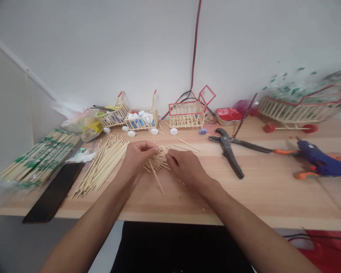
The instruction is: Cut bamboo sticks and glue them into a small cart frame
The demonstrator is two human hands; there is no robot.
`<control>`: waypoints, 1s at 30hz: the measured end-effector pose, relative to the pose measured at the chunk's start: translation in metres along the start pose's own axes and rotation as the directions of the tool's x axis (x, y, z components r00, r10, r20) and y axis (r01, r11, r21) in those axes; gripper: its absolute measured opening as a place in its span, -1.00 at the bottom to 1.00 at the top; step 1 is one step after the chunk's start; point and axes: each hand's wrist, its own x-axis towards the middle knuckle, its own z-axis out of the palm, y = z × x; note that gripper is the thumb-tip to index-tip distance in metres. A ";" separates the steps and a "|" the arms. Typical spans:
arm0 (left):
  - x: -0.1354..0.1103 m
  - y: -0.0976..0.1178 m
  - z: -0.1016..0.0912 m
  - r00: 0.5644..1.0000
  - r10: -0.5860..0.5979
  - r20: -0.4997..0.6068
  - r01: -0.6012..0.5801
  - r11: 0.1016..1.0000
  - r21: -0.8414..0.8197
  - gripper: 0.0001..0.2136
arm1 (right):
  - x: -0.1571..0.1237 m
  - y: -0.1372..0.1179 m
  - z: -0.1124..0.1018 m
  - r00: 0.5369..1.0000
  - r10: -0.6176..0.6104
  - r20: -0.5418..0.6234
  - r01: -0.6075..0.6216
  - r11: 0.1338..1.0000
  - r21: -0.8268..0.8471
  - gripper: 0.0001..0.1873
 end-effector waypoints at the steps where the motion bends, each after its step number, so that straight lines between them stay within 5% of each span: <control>1: 0.000 0.000 0.000 1.000 0.001 -0.002 -0.001 1.000 0.000 -0.84 | 0.000 0.000 0.000 1.000 0.000 0.000 0.000 1.000 -0.002 -0.69; 30: 0.000 0.001 0.000 1.000 -0.008 0.007 0.008 1.000 0.017 -0.85 | 0.000 0.001 0.000 1.000 0.007 0.022 -0.006 1.000 -0.027 -0.69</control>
